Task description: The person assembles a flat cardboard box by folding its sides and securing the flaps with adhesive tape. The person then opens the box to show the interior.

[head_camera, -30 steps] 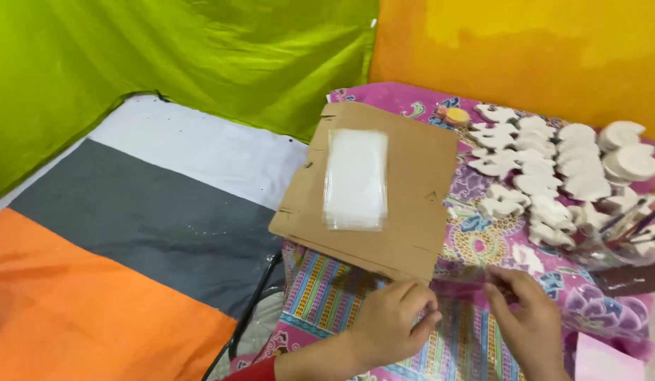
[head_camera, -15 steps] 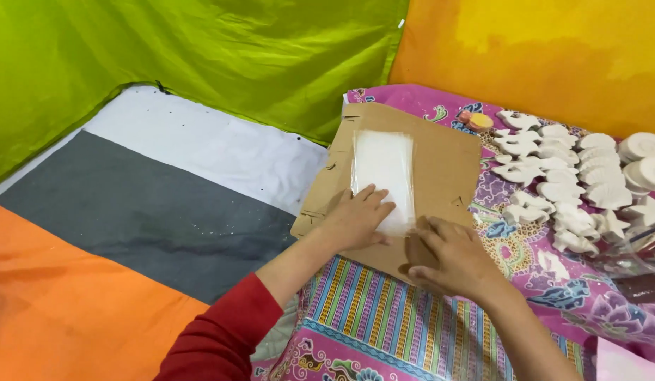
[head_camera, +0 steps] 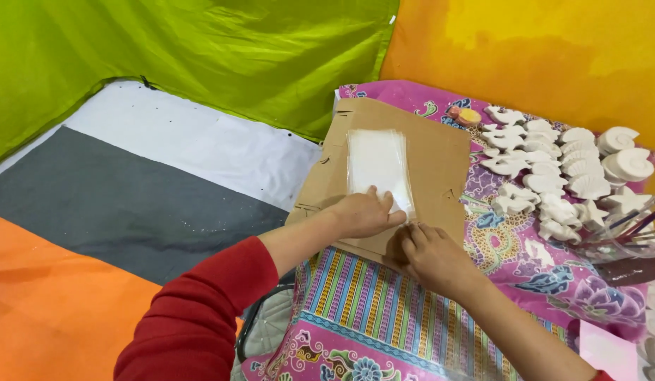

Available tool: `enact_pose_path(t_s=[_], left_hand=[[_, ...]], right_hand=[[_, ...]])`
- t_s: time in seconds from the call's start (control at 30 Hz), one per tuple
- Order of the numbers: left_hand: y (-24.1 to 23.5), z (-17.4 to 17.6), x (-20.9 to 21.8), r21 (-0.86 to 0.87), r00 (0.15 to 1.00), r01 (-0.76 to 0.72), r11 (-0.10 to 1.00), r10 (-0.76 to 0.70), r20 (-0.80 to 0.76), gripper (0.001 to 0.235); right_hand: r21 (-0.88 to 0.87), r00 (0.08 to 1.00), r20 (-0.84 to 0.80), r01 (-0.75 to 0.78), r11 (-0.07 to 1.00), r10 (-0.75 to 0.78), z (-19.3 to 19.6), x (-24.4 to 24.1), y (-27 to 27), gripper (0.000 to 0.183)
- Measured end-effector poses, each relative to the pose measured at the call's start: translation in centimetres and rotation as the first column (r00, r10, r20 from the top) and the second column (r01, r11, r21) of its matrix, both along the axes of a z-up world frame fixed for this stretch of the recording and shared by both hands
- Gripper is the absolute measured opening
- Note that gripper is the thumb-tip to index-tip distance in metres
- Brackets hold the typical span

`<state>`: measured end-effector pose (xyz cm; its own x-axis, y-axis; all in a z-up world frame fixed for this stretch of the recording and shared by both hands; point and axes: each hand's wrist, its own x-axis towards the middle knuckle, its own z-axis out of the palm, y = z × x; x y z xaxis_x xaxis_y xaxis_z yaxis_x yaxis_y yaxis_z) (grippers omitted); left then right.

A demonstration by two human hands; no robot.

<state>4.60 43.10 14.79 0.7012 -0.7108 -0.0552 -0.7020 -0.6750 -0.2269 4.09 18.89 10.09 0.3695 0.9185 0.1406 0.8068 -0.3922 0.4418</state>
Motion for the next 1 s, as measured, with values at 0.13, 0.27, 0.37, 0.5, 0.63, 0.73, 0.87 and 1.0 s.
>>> enact_pose_path(t_s=[0.13, 0.27, 0.37, 0.5, 0.63, 0.73, 0.87, 1.0], left_hand=[[0.1, 2.5, -0.7, 0.058, 0.998, 0.027, 0.998, -0.023, -0.063, 0.055], [0.2, 2.9, -0.3, 0.004, 0.991, -0.026, 1.000, 0.026, -0.133, 0.056], [0.2, 1.4, 0.8, -0.023, 0.991, -0.036, 0.999, 0.033, -0.128, 0.058], [-0.2, -0.1, 1.6, -0.033, 0.996, -0.040, 0.999, 0.037, -0.082, 0.055], [-0.8, -2.1, 2.2, -0.050, 0.998, -0.038, 0.998, 0.035, -0.055, 0.051], [-0.6, -1.7, 1.8, -0.021, 1.000, -0.028, 0.999, 0.028, -0.015, 0.044], [-0.1, 0.9, 0.7, -0.012, 1.000, -0.004, 1.000, 0.004, -0.028, 0.041], [0.5, 2.5, 0.1, -0.107, 0.995, -0.041, 0.993, 0.031, -0.093, 0.050]], right_hand=[[0.025, 1.000, -0.008, -0.005, 1.000, 0.005, -0.9, 1.2, -0.3, 0.050], [0.089, 0.992, -0.130, 0.010, 0.996, 0.002, 0.0, 1.2, 0.0, 0.050], [0.096, 0.986, -0.167, 0.042, 0.995, -0.026, 0.6, 1.0, 0.3, 0.047], [0.049, 0.995, -0.059, 0.088, 0.995, -0.085, 1.1, 0.0, 1.2, 0.047], [0.031, 0.993, 0.048, 0.107, 0.994, -0.108, -1.9, 0.6, 0.9, 0.044], [0.118, 0.985, 0.150, 0.070, 0.991, -0.088, -1.1, 0.2, 1.1, 0.036], [0.097, 0.984, 0.050, 0.164, 0.982, -0.169, 1.7, -1.0, 1.7, 0.042], [-0.041, 0.930, -0.173, 0.323, 0.946, -0.325, 2.6, 0.1, 2.1, 0.058]])
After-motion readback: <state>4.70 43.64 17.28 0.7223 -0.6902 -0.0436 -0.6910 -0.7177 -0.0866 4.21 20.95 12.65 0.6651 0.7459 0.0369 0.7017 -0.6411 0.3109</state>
